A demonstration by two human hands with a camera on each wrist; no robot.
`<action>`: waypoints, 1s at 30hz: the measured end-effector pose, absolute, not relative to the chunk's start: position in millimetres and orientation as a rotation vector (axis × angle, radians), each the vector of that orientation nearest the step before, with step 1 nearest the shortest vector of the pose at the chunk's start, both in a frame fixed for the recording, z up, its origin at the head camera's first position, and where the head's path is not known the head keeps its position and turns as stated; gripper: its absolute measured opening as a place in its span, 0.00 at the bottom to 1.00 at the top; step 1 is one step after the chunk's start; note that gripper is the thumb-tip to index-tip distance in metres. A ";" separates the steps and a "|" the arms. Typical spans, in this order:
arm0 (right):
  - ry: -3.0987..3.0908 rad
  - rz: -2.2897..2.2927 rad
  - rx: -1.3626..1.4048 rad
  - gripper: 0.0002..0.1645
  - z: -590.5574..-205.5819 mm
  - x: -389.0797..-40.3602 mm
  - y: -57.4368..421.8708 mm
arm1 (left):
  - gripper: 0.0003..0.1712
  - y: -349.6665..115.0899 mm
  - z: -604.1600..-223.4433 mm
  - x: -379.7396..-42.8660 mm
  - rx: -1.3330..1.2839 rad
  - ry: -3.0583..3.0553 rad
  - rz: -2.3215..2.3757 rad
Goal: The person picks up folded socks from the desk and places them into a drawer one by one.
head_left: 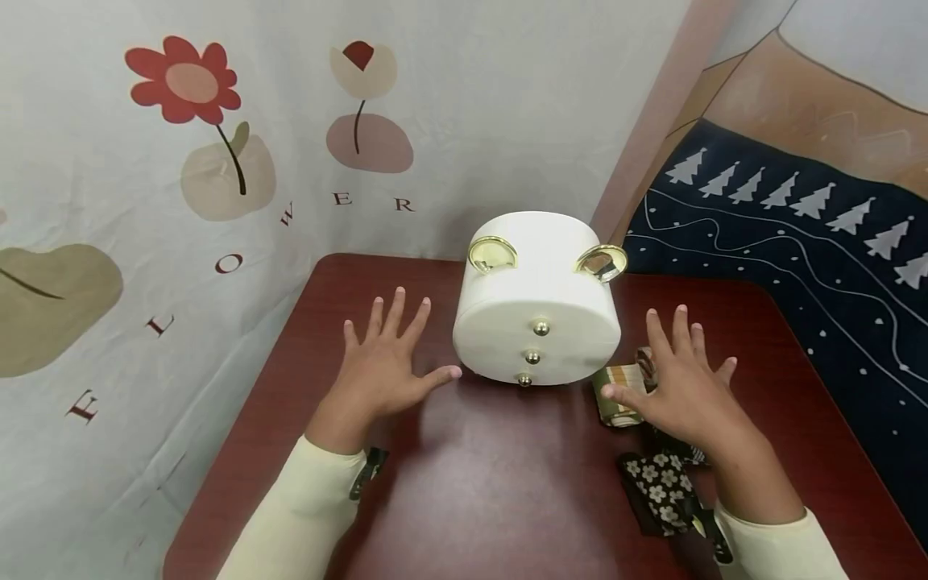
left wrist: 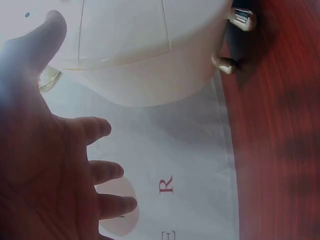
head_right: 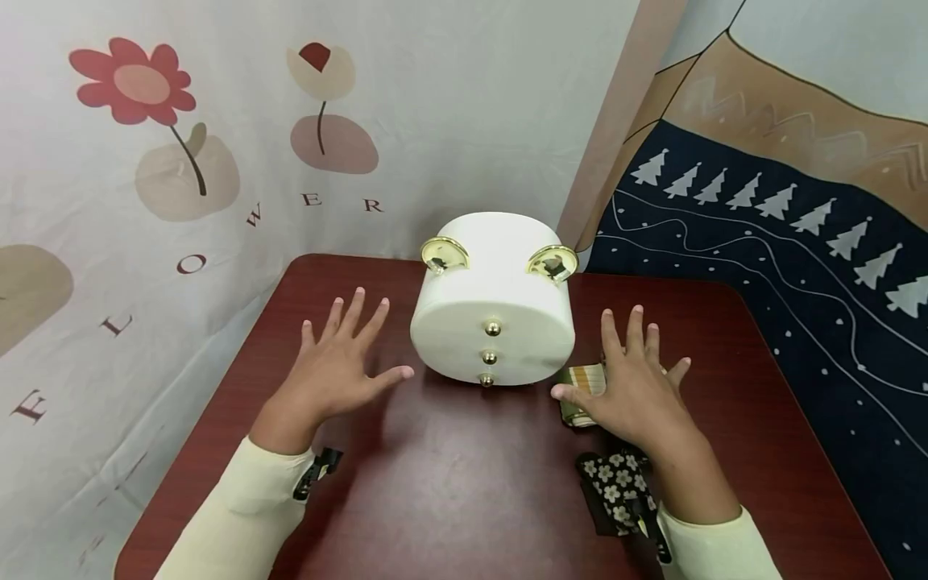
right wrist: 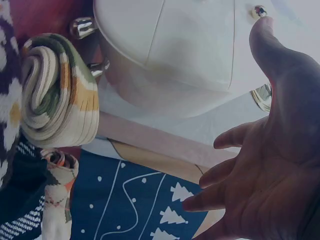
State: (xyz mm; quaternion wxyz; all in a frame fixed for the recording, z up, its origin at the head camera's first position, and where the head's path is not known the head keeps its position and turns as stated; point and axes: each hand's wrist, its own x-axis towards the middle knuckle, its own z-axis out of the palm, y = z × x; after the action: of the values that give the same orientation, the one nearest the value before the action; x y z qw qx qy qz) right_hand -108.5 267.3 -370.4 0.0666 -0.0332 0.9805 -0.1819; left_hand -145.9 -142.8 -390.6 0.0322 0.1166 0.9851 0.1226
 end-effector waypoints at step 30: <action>3.234 -0.849 -0.160 0.80 -368.6 -101.6 217.1 | 0.51 -81.4 -382.8 -207.6 -0.006 2.176 1.887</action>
State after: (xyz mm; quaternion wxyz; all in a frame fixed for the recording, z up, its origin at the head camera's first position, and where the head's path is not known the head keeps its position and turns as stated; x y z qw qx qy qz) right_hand -101.6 217.1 -368.6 -0.1027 -0.0476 0.9610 -0.2524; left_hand -207.6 -81.4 -382.8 0.1302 -0.0022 0.7492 0.6495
